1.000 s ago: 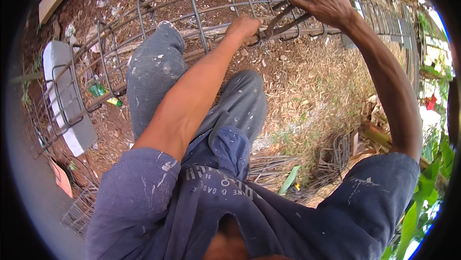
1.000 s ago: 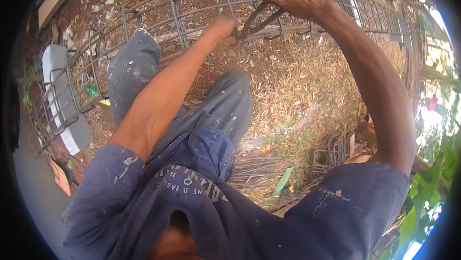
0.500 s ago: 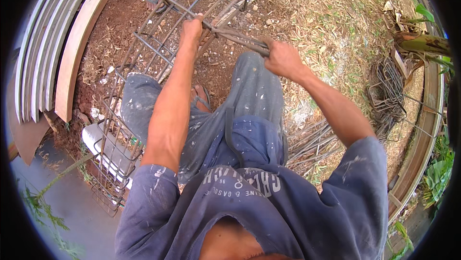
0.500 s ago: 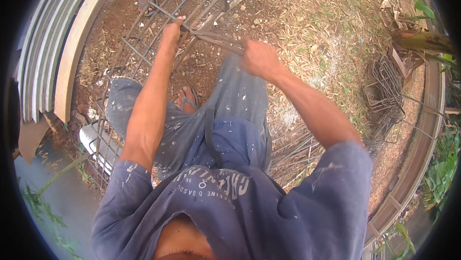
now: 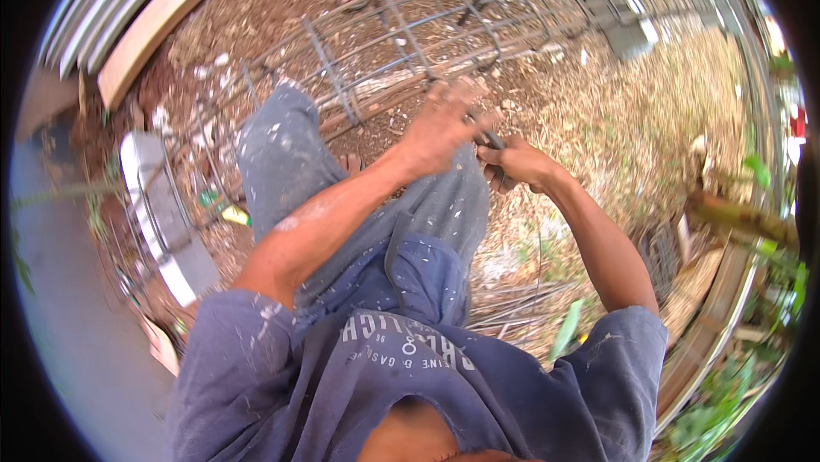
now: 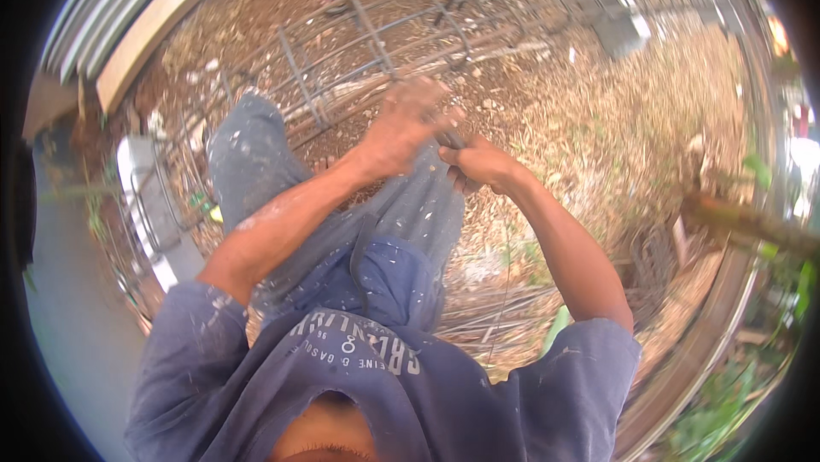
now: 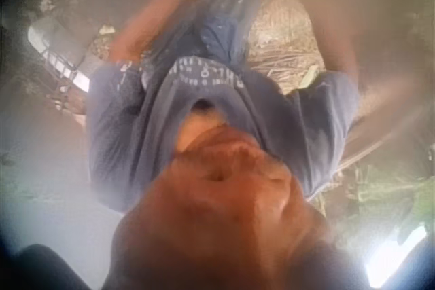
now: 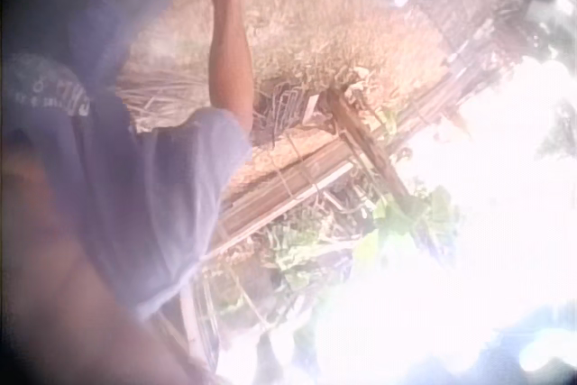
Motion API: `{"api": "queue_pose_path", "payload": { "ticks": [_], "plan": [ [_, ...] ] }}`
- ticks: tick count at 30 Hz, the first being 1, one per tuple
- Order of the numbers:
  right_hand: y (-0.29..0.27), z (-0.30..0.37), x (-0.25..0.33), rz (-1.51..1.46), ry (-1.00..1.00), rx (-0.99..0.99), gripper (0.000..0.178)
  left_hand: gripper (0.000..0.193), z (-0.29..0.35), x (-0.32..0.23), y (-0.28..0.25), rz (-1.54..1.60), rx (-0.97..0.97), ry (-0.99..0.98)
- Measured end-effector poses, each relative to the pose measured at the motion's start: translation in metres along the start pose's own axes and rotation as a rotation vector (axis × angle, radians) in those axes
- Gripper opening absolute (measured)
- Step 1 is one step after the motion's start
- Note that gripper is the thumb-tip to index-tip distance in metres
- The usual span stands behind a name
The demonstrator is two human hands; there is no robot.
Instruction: The person assembles a rebar cage by tying intersecting steel bars together with wire using pliers. They repeatedly wrap wire around the intersections and twist it tight to secure the grid structure.
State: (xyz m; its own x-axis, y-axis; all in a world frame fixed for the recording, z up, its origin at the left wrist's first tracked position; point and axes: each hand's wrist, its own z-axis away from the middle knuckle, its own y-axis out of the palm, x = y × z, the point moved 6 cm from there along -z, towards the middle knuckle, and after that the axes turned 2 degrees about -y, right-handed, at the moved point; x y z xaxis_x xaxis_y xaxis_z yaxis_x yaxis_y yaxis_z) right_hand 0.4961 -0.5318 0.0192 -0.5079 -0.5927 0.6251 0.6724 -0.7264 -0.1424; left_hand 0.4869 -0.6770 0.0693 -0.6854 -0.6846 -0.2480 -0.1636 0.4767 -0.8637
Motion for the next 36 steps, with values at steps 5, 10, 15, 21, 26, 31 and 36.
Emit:
{"api": "queue_pose_path", "payload": {
  "ticks": [5,10,15,21,26,31,36],
  "plan": [
    [0.008,0.023,0.037,-0.495,0.107,0.417,0.035,0.036,-0.021,0.004,0.025,0.165,-0.018,0.082],
    [-0.025,0.05,0.091,1.04,-0.229,-0.328,0.075,0.028,-0.056,0.014,0.046,0.26,0.203,-0.188],
    [-0.033,0.038,0.078,1.21,-0.066,-0.507,0.077,0.022,-0.07,0.014,0.052,0.28,0.487,-0.305],
    [-0.034,0.02,0.067,0.883,-0.011,-0.204,0.047,0.01,-0.063,0.006,0.035,0.195,0.134,-0.2],
    [-0.008,0.035,0.05,0.452,0.414,-0.151,0.031,0.009,-0.02,-0.006,0.021,0.097,-0.505,0.05],
    [0.021,0.03,0.034,-0.141,0.402,-0.042,0.028,0.015,-0.02,0.002,0.028,0.207,-0.361,0.268],
    [0.022,0.031,0.036,-0.352,0.332,0.214,0.033,0.017,-0.013,0.001,0.023,0.254,-0.247,0.252]
  ]
}}
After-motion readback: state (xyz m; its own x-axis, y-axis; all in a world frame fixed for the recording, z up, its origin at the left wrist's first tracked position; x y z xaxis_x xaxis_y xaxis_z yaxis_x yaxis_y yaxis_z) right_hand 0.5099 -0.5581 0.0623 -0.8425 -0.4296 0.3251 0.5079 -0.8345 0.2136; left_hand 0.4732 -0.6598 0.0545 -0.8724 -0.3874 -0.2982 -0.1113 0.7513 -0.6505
